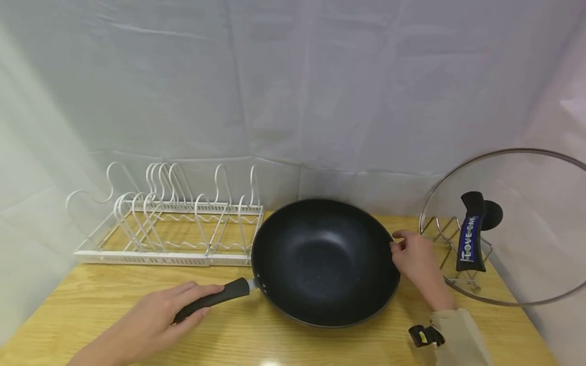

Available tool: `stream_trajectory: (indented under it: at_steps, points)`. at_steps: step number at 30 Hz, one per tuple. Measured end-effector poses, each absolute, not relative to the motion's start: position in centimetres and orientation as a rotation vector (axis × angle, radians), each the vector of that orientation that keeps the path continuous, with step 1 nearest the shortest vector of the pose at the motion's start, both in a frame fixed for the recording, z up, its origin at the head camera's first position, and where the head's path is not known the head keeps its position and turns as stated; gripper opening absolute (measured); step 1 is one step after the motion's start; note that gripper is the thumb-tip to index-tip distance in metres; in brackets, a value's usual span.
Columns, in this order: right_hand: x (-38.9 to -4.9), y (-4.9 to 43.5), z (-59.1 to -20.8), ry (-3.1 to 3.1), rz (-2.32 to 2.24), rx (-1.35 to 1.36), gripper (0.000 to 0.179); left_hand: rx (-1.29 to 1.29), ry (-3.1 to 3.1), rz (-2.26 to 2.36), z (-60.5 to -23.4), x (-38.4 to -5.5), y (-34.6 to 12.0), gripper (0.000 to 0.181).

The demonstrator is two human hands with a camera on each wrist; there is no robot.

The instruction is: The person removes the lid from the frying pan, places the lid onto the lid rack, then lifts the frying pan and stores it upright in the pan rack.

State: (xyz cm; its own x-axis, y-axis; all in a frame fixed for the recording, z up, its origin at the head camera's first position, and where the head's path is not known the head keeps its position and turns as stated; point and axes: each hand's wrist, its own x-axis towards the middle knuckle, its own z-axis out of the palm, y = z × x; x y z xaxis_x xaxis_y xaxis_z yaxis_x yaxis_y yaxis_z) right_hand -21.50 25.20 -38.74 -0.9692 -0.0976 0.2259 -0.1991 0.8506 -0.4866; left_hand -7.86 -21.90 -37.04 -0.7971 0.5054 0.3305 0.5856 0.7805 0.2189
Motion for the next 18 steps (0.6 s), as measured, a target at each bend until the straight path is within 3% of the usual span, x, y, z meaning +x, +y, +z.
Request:
stream_trajectory:
  at_steps: [9,18]
  points:
    - [-18.5,25.7,-38.2,-2.977,1.139,0.099,0.056,-0.837,-2.765,-0.664,-37.0,-7.3,-21.5,0.034]
    - [-17.4,25.9,-39.0,-2.927,1.519,-0.142,0.058,-0.826,-2.842,-0.813,-37.0,-7.0,-20.5,0.034]
